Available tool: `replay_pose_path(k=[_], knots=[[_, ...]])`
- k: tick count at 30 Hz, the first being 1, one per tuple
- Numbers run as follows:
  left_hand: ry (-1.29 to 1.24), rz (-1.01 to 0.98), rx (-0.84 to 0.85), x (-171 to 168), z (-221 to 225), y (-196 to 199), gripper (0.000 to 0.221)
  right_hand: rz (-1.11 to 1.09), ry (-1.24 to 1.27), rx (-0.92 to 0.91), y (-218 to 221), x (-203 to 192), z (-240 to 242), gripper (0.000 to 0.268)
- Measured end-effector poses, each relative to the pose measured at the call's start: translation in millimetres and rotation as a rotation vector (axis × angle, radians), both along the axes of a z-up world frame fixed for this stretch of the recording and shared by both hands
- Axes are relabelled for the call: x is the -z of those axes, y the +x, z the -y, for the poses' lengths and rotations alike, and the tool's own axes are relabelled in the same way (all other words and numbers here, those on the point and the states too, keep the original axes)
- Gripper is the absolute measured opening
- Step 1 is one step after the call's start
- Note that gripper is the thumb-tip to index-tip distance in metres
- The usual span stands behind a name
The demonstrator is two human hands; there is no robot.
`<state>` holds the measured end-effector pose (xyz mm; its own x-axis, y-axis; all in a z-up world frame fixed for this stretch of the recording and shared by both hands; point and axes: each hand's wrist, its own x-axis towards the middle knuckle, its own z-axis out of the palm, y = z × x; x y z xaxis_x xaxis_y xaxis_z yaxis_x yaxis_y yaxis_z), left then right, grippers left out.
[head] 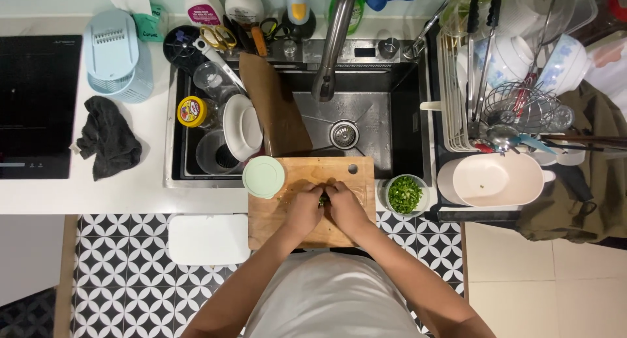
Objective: Transferring chopped herbs to a container and then washing the cutting board and sink area.
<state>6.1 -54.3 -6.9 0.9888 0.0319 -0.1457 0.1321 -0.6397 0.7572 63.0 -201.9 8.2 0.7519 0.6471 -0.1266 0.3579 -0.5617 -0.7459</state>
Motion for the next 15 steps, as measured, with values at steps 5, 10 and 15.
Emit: replay_pose_path(k=[5, 10, 15], knots=[[0.079, 0.069, -0.086, 20.0, 10.1, -1.5, 0.025, -0.018, 0.079, 0.143, 4.8, 11.0, -9.0, 0.034], [-0.005, -0.005, -0.204, 21.0, 11.9, 6.3, 0.016, -0.26, 0.035, 0.26, 10.7, 23.9, -1.1, 0.019], [-0.141, 0.238, -0.043, -43.3, 59.3, 41.8, 0.021, -0.11, 0.032, 0.378, 19.7, -31.5, 59.0, 0.019]])
